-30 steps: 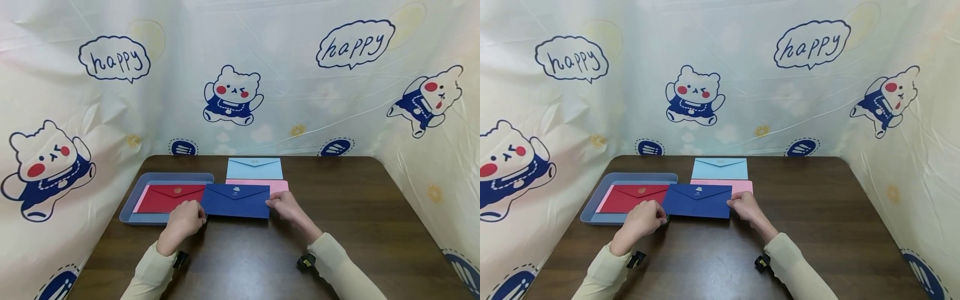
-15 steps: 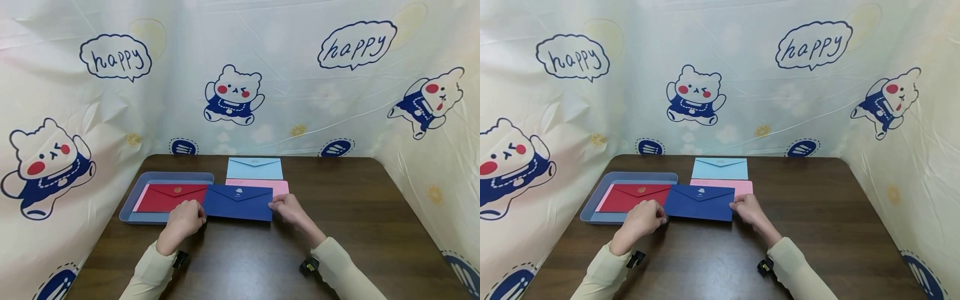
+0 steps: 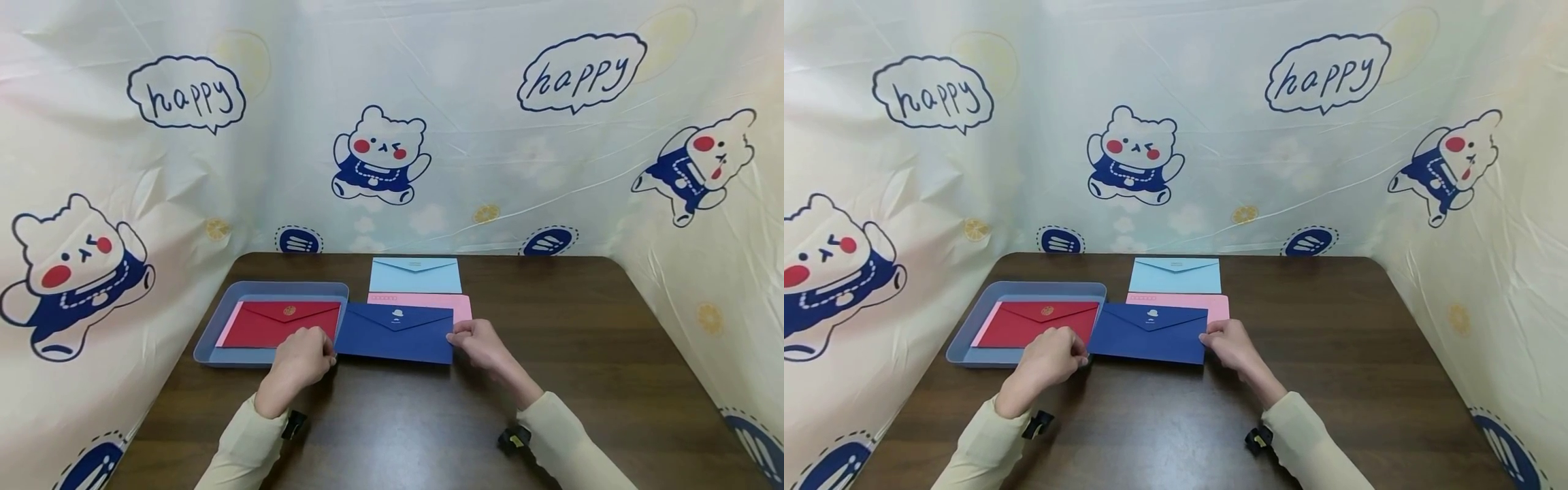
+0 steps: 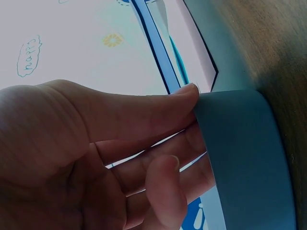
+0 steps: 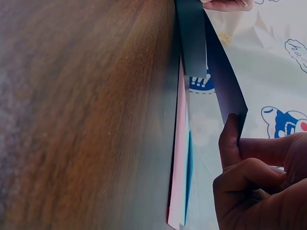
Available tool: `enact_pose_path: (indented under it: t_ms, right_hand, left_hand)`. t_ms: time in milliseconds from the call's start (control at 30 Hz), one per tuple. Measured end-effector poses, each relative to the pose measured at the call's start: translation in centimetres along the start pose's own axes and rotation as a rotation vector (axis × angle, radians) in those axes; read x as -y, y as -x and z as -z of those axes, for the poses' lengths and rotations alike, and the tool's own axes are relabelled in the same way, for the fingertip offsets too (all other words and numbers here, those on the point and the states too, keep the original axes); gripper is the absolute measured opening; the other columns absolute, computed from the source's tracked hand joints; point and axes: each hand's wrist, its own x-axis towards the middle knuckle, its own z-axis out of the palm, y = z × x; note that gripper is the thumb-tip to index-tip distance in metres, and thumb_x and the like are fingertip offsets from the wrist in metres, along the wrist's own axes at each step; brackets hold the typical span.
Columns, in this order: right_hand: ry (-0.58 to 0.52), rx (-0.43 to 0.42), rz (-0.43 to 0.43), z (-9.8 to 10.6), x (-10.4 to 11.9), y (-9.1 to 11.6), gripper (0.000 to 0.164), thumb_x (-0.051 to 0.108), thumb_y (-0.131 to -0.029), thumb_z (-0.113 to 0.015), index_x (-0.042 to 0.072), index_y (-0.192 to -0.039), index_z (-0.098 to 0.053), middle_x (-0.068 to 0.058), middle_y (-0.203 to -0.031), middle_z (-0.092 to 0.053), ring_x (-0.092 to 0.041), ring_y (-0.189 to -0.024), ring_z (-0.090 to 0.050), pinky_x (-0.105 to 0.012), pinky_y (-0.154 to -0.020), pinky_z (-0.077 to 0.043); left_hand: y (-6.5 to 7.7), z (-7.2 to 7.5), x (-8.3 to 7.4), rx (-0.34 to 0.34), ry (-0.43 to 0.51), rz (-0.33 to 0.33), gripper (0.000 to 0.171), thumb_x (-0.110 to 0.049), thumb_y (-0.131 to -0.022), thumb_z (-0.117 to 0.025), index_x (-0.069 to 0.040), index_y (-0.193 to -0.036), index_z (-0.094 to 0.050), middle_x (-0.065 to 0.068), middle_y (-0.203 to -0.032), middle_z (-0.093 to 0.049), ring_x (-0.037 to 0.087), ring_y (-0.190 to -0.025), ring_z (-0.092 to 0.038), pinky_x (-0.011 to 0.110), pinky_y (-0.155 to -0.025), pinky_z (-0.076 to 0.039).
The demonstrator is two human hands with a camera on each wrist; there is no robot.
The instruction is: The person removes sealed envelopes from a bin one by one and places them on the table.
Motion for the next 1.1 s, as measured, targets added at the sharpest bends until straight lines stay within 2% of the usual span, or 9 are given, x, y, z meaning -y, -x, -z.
enact_pose_path:
  t_ms: [233,467,733,900,1100]
  right_hand:
    - [-0.006,-0.002,-0.013,0.6,0.0,0.3,0.021,0.011,-0.104,-0.063,0.003,-0.085,-0.066,-0.013,-0.073,-0.052,-0.020,-0.057,-0.043,-0.028,-0.048,-0.033]
    - [0.007,0.010,-0.019,0.9,-0.3,0.6,0.019,0.011,-0.104,-0.063,0.003,-0.089,-0.069,-0.012,-0.075,-0.055,-0.021,-0.060,-0.044,-0.028,-0.049,-0.034]
    - [-0.001,0.036,-0.018,1.1,-0.6,1.0,0.014,0.010,-0.103,-0.063,0.002,-0.094,-0.070,-0.013,-0.072,-0.055,-0.016,-0.048,-0.039,-0.026,-0.047,-0.033]
    - [0.002,0.031,-0.030,1.3,-0.9,1.4,0.014,0.011,-0.104,-0.062,0.002,-0.097,-0.071,-0.014,-0.080,-0.060,-0.017,-0.053,-0.041,-0.027,-0.048,-0.033]
    - [0.014,0.027,-0.046,1.4,-1.3,1.8,0.013,0.010,-0.103,-0.062,0.002,-0.097,-0.071,-0.011,-0.078,-0.059,-0.018,-0.055,-0.041,-0.027,-0.048,-0.032]
  left_hand:
    - [-0.2,0.1,-0.1,-0.003,-0.010,-0.003,0.009,-0.008,-0.080,-0.088,-0.009,-0.086,-0.082,0.002,-0.072,-0.066,0.020,-0.064,-0.059,0.037,-0.055,-0.053]
    - [-0.3,0.1,0.0,-0.004,-0.019,-0.004,0.009,-0.008,-0.080,-0.088,-0.009,-0.086,-0.081,0.002,-0.072,-0.066,0.020,-0.064,-0.059,0.037,-0.054,-0.053]
    - [-0.1,0.0,0.1,-0.014,0.003,-0.009,0.009,-0.007,-0.080,-0.087,-0.011,-0.080,-0.080,0.001,-0.068,-0.062,0.020,-0.062,-0.057,0.035,-0.051,-0.050]
    - [0.0,0.0,0.1,-0.011,0.006,-0.008,0.009,-0.008,-0.080,-0.087,-0.012,-0.079,-0.079,0.000,-0.066,-0.061,0.020,-0.061,-0.056,0.035,-0.051,-0.049]
    - [0.0,-0.1,0.2,-0.009,0.008,-0.008,0.010,-0.008,-0.080,-0.087,-0.012,-0.077,-0.078,0.000,-0.064,-0.060,0.020,-0.061,-0.056,0.035,-0.051,-0.049]
